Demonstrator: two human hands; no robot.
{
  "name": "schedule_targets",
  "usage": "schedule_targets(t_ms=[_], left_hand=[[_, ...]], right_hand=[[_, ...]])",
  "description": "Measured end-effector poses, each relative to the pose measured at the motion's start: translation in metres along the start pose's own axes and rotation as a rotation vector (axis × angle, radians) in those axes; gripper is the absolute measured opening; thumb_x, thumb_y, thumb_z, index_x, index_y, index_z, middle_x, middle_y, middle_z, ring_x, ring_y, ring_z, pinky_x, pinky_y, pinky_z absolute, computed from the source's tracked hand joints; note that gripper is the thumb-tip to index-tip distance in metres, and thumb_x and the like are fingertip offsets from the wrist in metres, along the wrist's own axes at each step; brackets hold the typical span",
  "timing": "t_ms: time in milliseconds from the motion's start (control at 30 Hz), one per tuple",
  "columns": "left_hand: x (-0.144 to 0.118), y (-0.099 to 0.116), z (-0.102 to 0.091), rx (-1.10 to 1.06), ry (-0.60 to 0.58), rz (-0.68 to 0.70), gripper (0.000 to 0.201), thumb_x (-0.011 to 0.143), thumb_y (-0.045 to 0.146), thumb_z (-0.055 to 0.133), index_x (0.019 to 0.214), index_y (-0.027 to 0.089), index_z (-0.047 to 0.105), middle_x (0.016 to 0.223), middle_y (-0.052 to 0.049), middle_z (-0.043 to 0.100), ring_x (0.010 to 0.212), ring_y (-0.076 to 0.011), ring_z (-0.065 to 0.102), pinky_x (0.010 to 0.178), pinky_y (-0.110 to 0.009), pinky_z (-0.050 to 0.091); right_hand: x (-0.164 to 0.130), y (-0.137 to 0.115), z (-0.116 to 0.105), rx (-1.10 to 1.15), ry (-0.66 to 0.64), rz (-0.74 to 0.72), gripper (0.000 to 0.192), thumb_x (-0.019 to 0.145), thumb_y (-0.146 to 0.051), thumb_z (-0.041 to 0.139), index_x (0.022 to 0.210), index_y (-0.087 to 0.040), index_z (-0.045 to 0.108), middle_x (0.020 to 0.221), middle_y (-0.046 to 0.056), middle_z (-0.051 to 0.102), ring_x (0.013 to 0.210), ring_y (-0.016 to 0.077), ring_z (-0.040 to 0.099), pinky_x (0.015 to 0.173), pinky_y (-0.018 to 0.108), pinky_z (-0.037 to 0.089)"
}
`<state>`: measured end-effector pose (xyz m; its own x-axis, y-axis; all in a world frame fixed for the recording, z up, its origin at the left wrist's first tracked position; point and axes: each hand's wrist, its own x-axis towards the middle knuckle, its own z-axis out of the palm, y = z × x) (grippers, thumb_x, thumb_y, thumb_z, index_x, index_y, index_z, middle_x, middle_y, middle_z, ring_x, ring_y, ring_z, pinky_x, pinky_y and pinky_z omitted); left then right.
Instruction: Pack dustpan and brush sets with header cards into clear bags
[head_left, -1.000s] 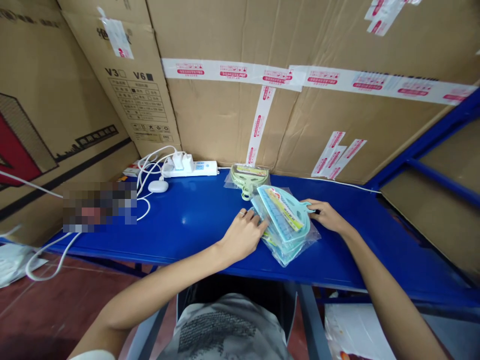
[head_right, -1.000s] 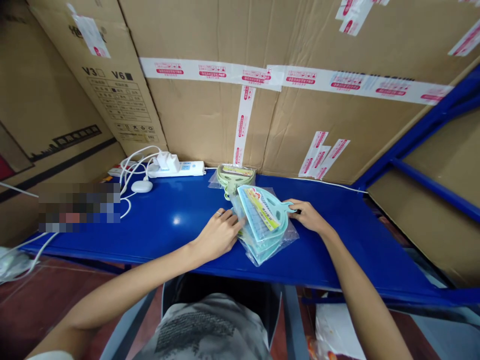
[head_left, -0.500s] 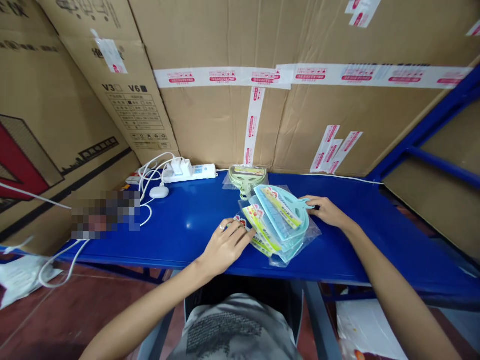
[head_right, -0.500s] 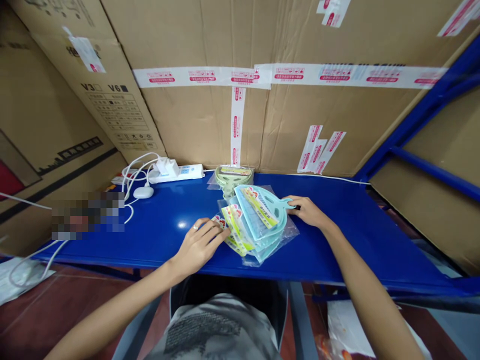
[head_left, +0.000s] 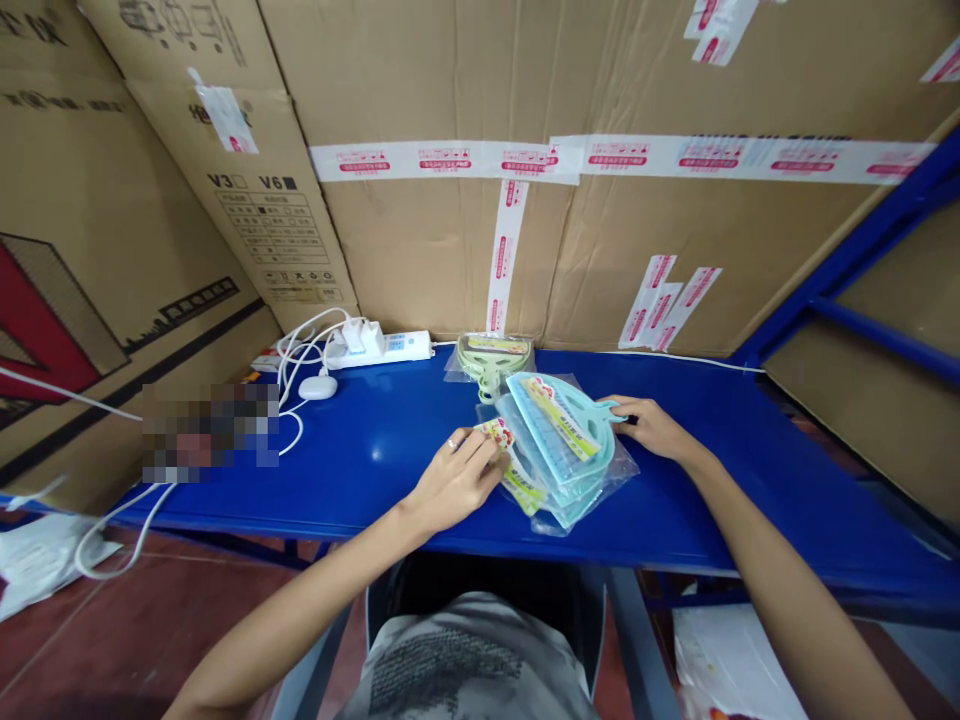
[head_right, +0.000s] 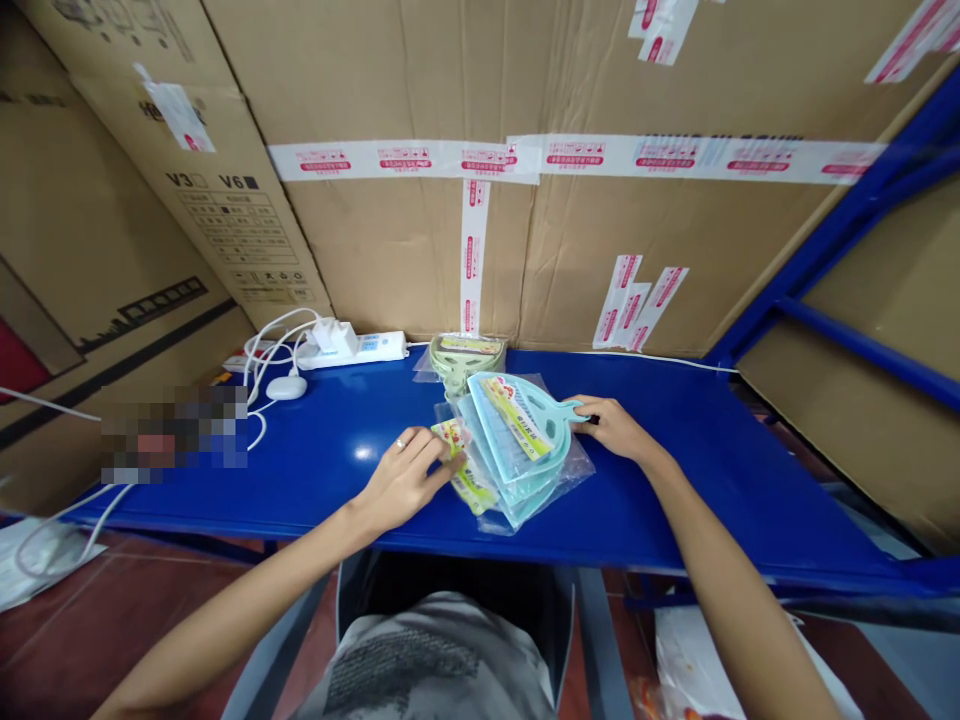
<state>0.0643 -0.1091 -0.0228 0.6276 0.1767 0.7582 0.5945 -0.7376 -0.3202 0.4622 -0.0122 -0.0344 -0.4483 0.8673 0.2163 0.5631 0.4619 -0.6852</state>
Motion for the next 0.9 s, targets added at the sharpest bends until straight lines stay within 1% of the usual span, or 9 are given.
schedule_targets(t_ms=[67, 133, 233, 300, 367, 500, 667, 800, 900], left_hand=[[0.000, -0.001, -0.018, -0.061, 0.041, -0.002, 0.010, 0.103, 0.011, 0.060, 0.103, 0.015, 0.069, 0.086, -0.005, 0.070, 0.088, -0.0207, 0.065, 0.084, -0.038, 0.051], [0.003, -0.006, -0.040, -0.159, 0.018, -0.006, 0.015, 0.104, 0.011, 0.057, 0.109, 0.016, 0.071, 0.102, -0.008, 0.075, 0.105, -0.0224, 0.067, 0.096, -0.041, 0.052], [0.020, -0.023, -0.057, -0.269, -0.165, 0.059, 0.017, 0.103, 0.011, 0.058, 0.105, 0.018, 0.073, 0.132, -0.011, 0.073, 0.136, -0.0248, 0.059, 0.108, -0.043, 0.051], [0.033, -0.036, -0.048, -0.297, -0.295, 0.147, 0.017, 0.102, 0.010, 0.059, 0.100, 0.017, 0.074, 0.145, -0.012, 0.067, 0.145, -0.0265, 0.053, 0.115, -0.046, 0.049], [0.042, -0.044, -0.030, -0.309, -0.366, 0.207, 0.016, 0.100, 0.010, 0.061, 0.095, 0.015, 0.074, 0.147, -0.014, 0.065, 0.142, -0.0269, 0.057, 0.116, -0.046, 0.049], [0.050, -0.045, -0.001, -0.275, -0.410, 0.213, 0.017, 0.101, 0.012, 0.059, 0.092, 0.014, 0.075, 0.151, -0.016, 0.061, 0.130, -0.0290, 0.064, 0.105, -0.046, 0.057], [0.058, -0.041, 0.002, -0.284, -0.417, 0.252, 0.015, 0.098, 0.013, 0.062, 0.092, 0.015, 0.076, 0.149, -0.016, 0.061, 0.133, -0.0328, 0.060, 0.102, -0.048, 0.056], [0.065, -0.042, 0.006, -0.331, -0.413, 0.255, 0.017, 0.096, 0.012, 0.062, 0.087, 0.014, 0.077, 0.155, -0.018, 0.056, 0.145, -0.0360, 0.051, 0.111, -0.052, 0.051], [0.067, -0.043, 0.015, -0.389, -0.433, 0.253, 0.014, 0.097, 0.019, 0.066, 0.092, 0.015, 0.078, 0.161, -0.017, 0.052, 0.149, -0.0351, 0.049, 0.118, -0.053, 0.046]], right_hand=[[0.000, 0.000, 0.000, 0.006, 0.000, 0.001, 0.047, 0.086, -0.070, 0.073, 0.099, -0.027, 0.087, 0.127, 0.011, 0.077, 0.119, 0.0369, 0.072, 0.104, 0.046, 0.056], [0.000, -0.001, 0.000, 0.012, -0.006, -0.006, 0.048, 0.086, -0.071, 0.072, 0.099, -0.027, 0.088, 0.126, 0.011, 0.077, 0.118, 0.0367, 0.072, 0.104, 0.046, 0.057], [0.001, -0.003, -0.001, 0.019, -0.007, -0.012, 0.048, 0.086, -0.071, 0.073, 0.098, -0.027, 0.088, 0.123, 0.011, 0.078, 0.116, 0.0361, 0.073, 0.104, 0.047, 0.056], [0.001, -0.004, -0.001, 0.024, 0.001, -0.001, 0.047, 0.085, -0.070, 0.074, 0.098, -0.027, 0.088, 0.123, 0.011, 0.078, 0.117, 0.0364, 0.072, 0.105, 0.047, 0.057], [0.001, -0.004, 0.000, 0.025, -0.002, 0.008, 0.044, 0.086, -0.067, 0.074, 0.098, -0.027, 0.088, 0.125, 0.011, 0.078, 0.118, 0.0365, 0.072, 0.105, 0.046, 0.056], [0.000, -0.007, 0.000, 0.015, -0.013, -0.002, 0.037, 0.088, -0.062, 0.074, 0.096, -0.028, 0.087, 0.126, 0.009, 0.078, 0.115, 0.0348, 0.073, 0.104, 0.044, 0.055], [0.000, -0.012, -0.002, 0.006, -0.019, -0.017, 0.036, 0.090, -0.059, 0.072, 0.092, -0.026, 0.086, 0.124, 0.010, 0.078, 0.113, 0.0334, 0.073, 0.102, 0.043, 0.055], [0.000, -0.012, -0.003, -0.006, -0.029, -0.013, 0.035, 0.089, -0.059, 0.072, 0.089, -0.026, 0.085, 0.124, 0.009, 0.078, 0.113, 0.0331, 0.073, 0.101, 0.042, 0.055], [0.000, -0.011, -0.002, -0.015, -0.021, -0.024, 0.033, 0.089, -0.057, 0.073, 0.087, -0.027, 0.085, 0.123, 0.009, 0.079, 0.112, 0.0330, 0.074, 0.100, 0.042, 0.055]])
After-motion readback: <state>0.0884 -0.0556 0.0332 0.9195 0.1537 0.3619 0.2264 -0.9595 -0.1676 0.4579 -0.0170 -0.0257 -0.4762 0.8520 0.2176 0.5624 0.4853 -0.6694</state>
